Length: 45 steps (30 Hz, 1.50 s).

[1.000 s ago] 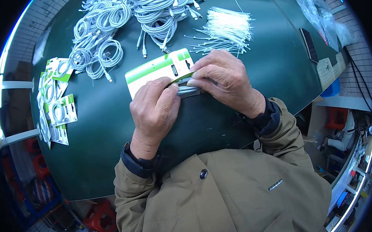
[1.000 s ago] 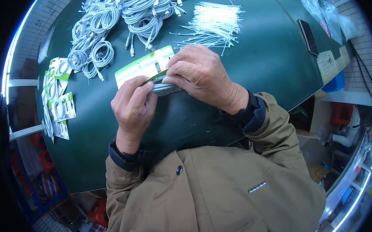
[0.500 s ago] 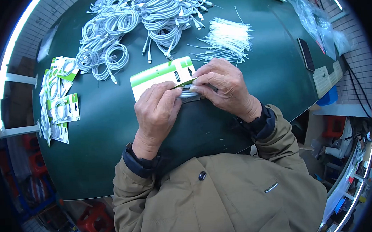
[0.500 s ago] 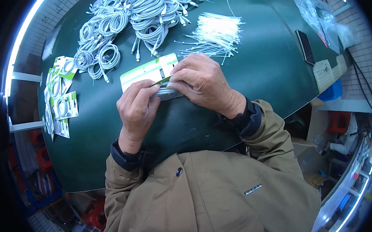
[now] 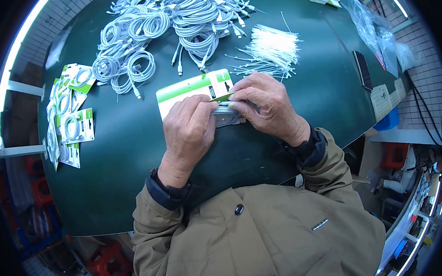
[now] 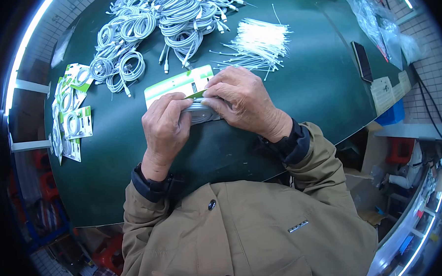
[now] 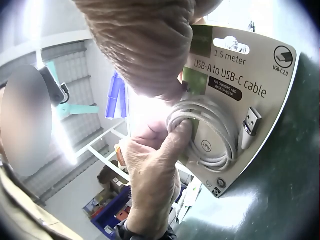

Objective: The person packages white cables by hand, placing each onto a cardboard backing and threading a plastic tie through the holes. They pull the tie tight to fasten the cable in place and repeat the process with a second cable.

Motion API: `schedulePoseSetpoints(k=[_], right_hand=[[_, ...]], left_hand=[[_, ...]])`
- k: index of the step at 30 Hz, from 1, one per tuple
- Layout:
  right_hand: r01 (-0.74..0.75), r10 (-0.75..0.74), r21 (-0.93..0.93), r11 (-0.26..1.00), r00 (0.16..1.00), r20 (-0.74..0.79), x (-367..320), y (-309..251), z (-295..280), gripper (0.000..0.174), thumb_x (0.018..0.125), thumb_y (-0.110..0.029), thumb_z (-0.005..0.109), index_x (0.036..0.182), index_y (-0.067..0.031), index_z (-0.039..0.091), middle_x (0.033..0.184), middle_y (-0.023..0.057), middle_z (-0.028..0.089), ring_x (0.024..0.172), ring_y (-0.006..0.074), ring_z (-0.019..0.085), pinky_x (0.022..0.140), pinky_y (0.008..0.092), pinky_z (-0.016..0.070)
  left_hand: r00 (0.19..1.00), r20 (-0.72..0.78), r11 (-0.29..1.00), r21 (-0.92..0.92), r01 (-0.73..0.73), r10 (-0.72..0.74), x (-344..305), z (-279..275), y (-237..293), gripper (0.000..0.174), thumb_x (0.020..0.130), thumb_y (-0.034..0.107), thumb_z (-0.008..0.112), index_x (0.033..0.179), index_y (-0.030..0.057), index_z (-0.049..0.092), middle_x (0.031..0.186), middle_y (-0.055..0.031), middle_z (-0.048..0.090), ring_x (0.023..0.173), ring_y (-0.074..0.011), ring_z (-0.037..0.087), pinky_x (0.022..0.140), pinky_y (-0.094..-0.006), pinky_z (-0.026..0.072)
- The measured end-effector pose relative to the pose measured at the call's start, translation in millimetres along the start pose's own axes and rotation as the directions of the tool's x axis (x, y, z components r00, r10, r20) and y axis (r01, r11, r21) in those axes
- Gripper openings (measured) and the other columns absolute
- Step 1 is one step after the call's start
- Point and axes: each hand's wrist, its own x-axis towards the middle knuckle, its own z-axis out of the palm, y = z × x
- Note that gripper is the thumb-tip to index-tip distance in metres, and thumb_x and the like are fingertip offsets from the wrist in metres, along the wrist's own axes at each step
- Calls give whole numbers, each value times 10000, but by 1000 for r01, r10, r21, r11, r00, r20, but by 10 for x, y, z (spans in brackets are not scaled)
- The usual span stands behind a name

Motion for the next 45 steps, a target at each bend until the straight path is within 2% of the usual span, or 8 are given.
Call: schedulePoseSetpoints(k=[6,9,12,19,28,34,40,45], right_hand=[[-101,114,75,992,976,-183,66,183,-213,109,921,-58,778,1015,-9,750,922,130,742,804,278,717,724,345,565],[-316,322,64,947,918,-233,49,404,-401,99,922,-43,773,1013,-5,769,929,132,751,796,263,714,723,338,561],[-459,454,-149,876,889,-65,-26,600,-540,139,872,-127,807,978,-37,802,943,139,754,828,302,718,764,379,572],[-422,532,-434,796,830,169,-128,709,-521,149,844,-207,813,939,-93,824,978,140,729,983,339,699,873,460,559],[-230,354,-427,874,904,239,-138,758,-392,147,943,-175,724,944,-36,676,946,128,656,899,342,670,815,452,542],[-329,432,-435,838,887,162,-111,704,-381,147,988,-162,671,1000,-22,628,958,171,680,909,374,677,810,454,541],[-278,306,-367,888,952,19,-127,741,-370,144,974,-125,697,1067,-16,680,998,175,720,923,368,700,806,440,551],[-277,261,-238,931,960,-97,-67,665,-446,71,931,-63,739,995,-45,761,1003,137,735,883,308,720,769,390,579]], left_hand=[[1000,18,999,-36,12,-11,3,-78,84,277,687,-90,755,933,28,708,960,-131,748,863,-332,728,757,-414,567],[999,35,998,-56,-1,3,-21,-88,133,281,678,-101,760,925,22,702,954,-129,748,854,-327,721,751,-405,562],[998,63,997,-73,-18,22,-49,-54,189,274,677,-95,766,914,23,698,958,-126,749,858,-322,719,751,-406,560],[996,86,993,-114,-22,31,-78,-36,240,276,681,-87,767,924,23,698,983,-128,748,871,-321,714,759,-411,556],[997,78,993,-115,-19,28,-85,-29,232,278,681,-89,760,930,21,702,990,-130,748,880,-322,715,762,-416,555],[997,74,993,-117,-22,31,-82,-24,237,279,678,-87,763,928,21,702,983,-130,749,873,-321,716,755,-410,557],[997,65,993,-114,-38,45,-74,-9,223,287,672,-88,772,928,23,704,962,-131,749,866,-317,717,754,-401,559],[996,56,991,-114,-64,71,-59,-3,237,294,665,-92,784,923,27,707,962,-130,752,868,-313,719,752,-397,558]])
